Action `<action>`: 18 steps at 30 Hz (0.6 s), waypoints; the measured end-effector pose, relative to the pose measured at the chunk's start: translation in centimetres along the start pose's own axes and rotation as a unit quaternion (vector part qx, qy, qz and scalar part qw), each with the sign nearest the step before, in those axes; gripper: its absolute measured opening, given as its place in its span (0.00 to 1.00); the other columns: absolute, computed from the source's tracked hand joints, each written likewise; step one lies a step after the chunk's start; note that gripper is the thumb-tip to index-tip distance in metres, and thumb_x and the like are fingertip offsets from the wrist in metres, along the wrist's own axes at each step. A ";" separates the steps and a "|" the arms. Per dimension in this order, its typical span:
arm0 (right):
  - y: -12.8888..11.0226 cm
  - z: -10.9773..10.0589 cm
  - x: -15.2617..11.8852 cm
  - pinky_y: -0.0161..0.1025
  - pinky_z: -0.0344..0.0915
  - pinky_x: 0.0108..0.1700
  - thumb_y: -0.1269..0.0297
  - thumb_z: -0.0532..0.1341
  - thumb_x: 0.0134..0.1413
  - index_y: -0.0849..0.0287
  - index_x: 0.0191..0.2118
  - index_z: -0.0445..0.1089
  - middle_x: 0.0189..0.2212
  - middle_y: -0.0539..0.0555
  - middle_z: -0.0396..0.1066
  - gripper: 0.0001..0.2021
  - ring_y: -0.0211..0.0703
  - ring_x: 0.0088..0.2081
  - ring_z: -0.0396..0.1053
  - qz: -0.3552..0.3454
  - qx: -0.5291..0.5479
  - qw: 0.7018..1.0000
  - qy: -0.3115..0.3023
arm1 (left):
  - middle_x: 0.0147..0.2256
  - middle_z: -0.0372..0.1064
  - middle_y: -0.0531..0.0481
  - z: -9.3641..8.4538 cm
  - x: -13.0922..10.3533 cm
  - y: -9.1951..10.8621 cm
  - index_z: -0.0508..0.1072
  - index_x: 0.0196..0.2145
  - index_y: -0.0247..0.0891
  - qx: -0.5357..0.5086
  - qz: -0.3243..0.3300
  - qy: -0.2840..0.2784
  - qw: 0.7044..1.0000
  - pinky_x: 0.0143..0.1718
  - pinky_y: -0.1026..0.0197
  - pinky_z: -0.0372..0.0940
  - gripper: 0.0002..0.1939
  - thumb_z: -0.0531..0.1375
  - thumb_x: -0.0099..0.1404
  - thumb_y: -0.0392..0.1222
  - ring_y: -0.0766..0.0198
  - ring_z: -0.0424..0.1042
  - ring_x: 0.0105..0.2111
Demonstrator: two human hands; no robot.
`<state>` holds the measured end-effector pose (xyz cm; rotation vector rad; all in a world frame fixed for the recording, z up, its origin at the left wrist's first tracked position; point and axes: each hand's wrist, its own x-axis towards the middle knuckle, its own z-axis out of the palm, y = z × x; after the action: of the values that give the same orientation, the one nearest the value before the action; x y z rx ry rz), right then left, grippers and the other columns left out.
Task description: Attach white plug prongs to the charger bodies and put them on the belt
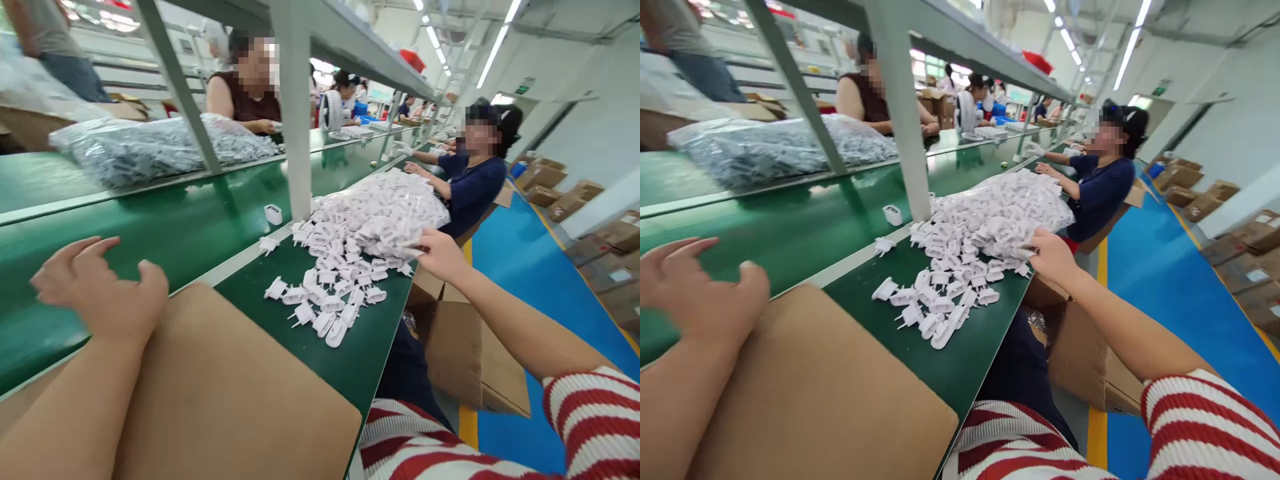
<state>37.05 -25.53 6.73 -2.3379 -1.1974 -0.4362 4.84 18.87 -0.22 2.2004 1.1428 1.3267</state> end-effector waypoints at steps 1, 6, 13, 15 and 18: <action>0.0 0.3 -0.8 0.44 0.63 0.34 0.63 0.63 0.57 0.56 0.34 0.80 0.27 0.53 0.64 0.08 0.45 0.28 0.63 -0.001 -0.001 1.000 -0.016 | 0.66 0.63 0.33 0.1 0.0 0.0 0.72 0.56 0.38 0.015 0.014 0.038 0.999 0.69 0.29 0.47 0.33 0.61 0.50 0.41 0.32 0.56 0.69; -1.5 3.7 -6.8 0.62 0.58 0.72 0.49 0.63 0.65 0.51 0.75 0.56 0.73 0.64 0.56 0.37 0.65 0.72 0.58 0.020 0.014 0.999 0.027 | 0.62 0.67 0.33 0.8 -0.1 -0.7 0.73 0.54 0.34 0.053 0.038 0.069 0.995 0.63 0.35 0.57 0.28 0.63 0.53 0.33 0.37 0.63 0.65; -4.6 9.2 -11.9 0.76 0.33 0.76 0.44 0.57 0.70 0.56 0.79 0.15 0.80 0.68 0.22 0.52 0.72 0.79 0.20 0.044 0.025 0.986 -0.157 | 0.62 0.66 0.37 0.6 -0.1 -0.8 0.71 0.54 0.33 0.048 0.038 0.013 0.998 0.66 0.39 0.55 0.24 0.63 0.59 0.31 0.43 0.61 0.65; -4.5 8.8 -11.9 0.73 0.36 0.77 0.45 0.58 0.70 0.51 0.79 0.17 0.81 0.66 0.24 0.52 0.69 0.80 0.24 0.058 0.072 0.977 -0.192 | 0.61 0.67 0.38 0.4 -0.2 -0.8 0.70 0.54 0.32 0.036 0.062 -0.002 0.997 0.67 0.38 0.54 0.21 0.63 0.62 0.33 0.43 0.61 0.64; -4.6 6.8 -11.3 0.69 0.47 0.77 0.47 0.59 0.70 0.45 0.79 0.21 0.81 0.63 0.31 0.49 0.64 0.80 0.36 0.066 0.139 0.963 -0.222 | 0.59 0.69 0.41 0.4 -0.4 -0.6 0.72 0.52 0.32 0.030 0.090 -0.013 0.995 0.67 0.37 0.55 0.19 0.62 0.64 0.36 0.45 0.63 0.64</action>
<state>27.33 -27.09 -3.14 -2.3080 -1.1880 0.3044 4.76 19.02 -1.00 2.4053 1.0068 1.3445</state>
